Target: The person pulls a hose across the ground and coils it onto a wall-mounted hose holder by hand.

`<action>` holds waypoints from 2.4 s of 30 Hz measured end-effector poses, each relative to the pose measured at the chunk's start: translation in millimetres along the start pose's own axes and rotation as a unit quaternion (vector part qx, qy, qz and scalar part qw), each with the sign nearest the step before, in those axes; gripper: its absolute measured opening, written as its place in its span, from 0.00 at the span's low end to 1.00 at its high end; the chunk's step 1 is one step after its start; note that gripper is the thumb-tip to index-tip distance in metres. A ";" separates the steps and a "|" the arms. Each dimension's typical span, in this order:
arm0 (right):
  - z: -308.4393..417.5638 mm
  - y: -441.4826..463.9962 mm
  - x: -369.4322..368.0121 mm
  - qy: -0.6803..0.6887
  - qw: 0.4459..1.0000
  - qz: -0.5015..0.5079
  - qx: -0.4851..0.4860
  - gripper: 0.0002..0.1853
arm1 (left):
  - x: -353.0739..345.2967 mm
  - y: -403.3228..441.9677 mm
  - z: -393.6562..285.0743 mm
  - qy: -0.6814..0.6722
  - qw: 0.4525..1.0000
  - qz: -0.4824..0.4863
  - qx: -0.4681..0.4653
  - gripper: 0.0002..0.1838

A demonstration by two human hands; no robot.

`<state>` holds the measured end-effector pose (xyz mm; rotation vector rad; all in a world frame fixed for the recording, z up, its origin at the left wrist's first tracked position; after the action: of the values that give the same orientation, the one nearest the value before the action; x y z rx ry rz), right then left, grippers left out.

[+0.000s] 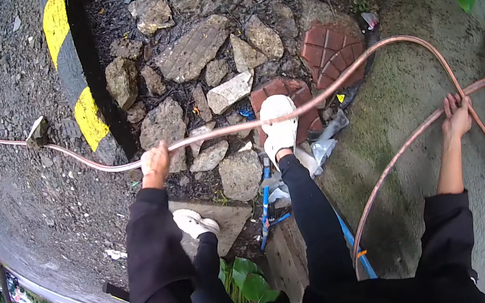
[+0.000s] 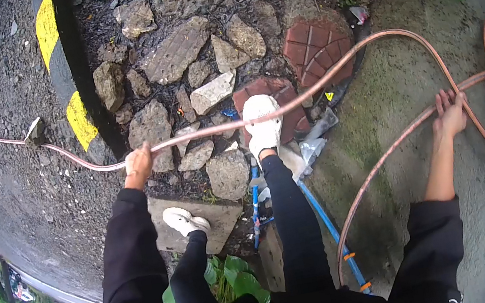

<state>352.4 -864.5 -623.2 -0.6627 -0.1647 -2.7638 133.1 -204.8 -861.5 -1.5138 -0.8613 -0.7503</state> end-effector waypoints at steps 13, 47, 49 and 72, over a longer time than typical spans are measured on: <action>10.5 -95.5 -17.6 0.066 0.898 0.157 -0.407 0.22 | 611.0 -150.0 -16.1 -0.034 0.956 -0.191 0.218 0.22; 462.7 -202.0 50.8 -0.297 0.810 0.120 0.492 0.35 | 888.4 113.9 -213.2 -0.453 0.869 -0.084 -0.182 0.18; 437.7 -202.2 7.6 -0.415 0.735 0.166 0.510 0.42 | 883.5 121.7 -189.3 -0.457 0.878 -0.045 -0.137 0.17; 307.0 -111.0 41.1 -0.426 0.767 0.273 0.394 0.20 | 1019.6 0.1 -395.1 -0.472 0.850 -0.149 -0.181 0.13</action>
<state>413.8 -715.1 -336.6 -1.3494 -1.0481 -1.4309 669.8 -491.6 46.9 -2.1573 -1.7949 -0.3466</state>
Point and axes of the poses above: each hand's wrist, its own y-axis towards the middle knuckle, its own x-axis out of the back of the hand, z = x × y, the point moved 3 cm from there along y, towards the middle knuckle, and after that the axes turned 15 degrees about -z, right-handed, at the moved point
